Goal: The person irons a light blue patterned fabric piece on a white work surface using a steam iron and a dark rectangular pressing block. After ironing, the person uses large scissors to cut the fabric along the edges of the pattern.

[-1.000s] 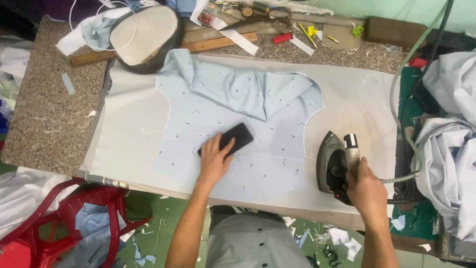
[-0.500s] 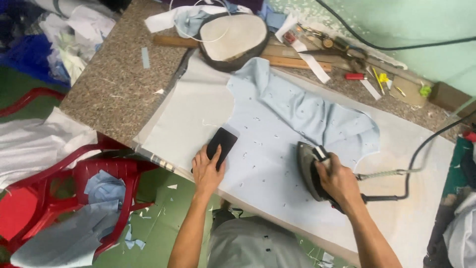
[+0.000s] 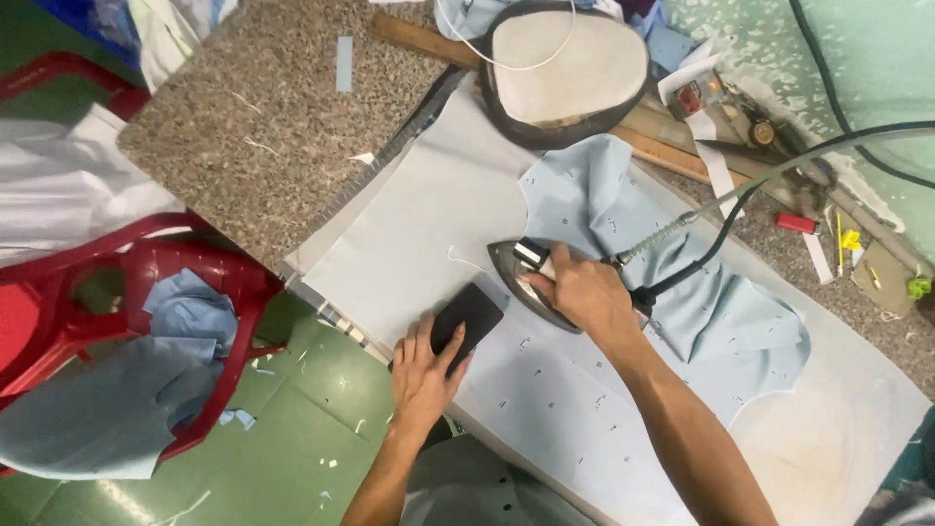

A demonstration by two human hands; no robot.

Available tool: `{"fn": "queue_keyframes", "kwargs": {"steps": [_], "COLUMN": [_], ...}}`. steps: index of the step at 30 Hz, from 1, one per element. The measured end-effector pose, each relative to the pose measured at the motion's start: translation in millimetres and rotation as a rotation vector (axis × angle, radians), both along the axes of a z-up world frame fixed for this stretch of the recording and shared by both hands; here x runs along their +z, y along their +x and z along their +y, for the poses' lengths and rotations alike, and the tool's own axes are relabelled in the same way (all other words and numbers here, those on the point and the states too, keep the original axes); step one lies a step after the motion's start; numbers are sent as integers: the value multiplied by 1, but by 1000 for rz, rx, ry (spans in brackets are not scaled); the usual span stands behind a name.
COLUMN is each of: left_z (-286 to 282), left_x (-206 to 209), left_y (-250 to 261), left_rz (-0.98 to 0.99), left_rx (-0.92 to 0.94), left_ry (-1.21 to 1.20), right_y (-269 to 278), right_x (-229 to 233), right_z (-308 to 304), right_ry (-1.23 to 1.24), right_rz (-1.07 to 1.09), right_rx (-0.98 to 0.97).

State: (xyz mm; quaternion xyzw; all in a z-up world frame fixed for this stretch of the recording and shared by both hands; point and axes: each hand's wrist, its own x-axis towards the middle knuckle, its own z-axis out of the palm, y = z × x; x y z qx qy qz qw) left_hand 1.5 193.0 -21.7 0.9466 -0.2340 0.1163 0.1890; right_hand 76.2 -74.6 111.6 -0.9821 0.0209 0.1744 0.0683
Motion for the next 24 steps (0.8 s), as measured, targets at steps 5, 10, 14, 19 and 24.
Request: {"fn": "queue_keyframes", "kwargs": {"steps": [5,10,14,19,24], "left_z": [0,0,1,1,-10], "left_x": [-2,1,-2,7,6], "left_y": [0,1,-6,-4,5], "left_rz": [28,-10,28,32,146], "left_rx": [10,3,-7,-94,-270], "left_ry": [18,9,18,-33,31], "right_y": [34,46,36,-9,-98], "right_x": [-24,-26,-17,-18,-5], "right_z": [0,1,0,-21,-73], "right_ry": [-26,3,98,149,192], "right_rz": [-67,-45,-46,-125,-9], "right_rx": [88,85,16,-224,-330]}}
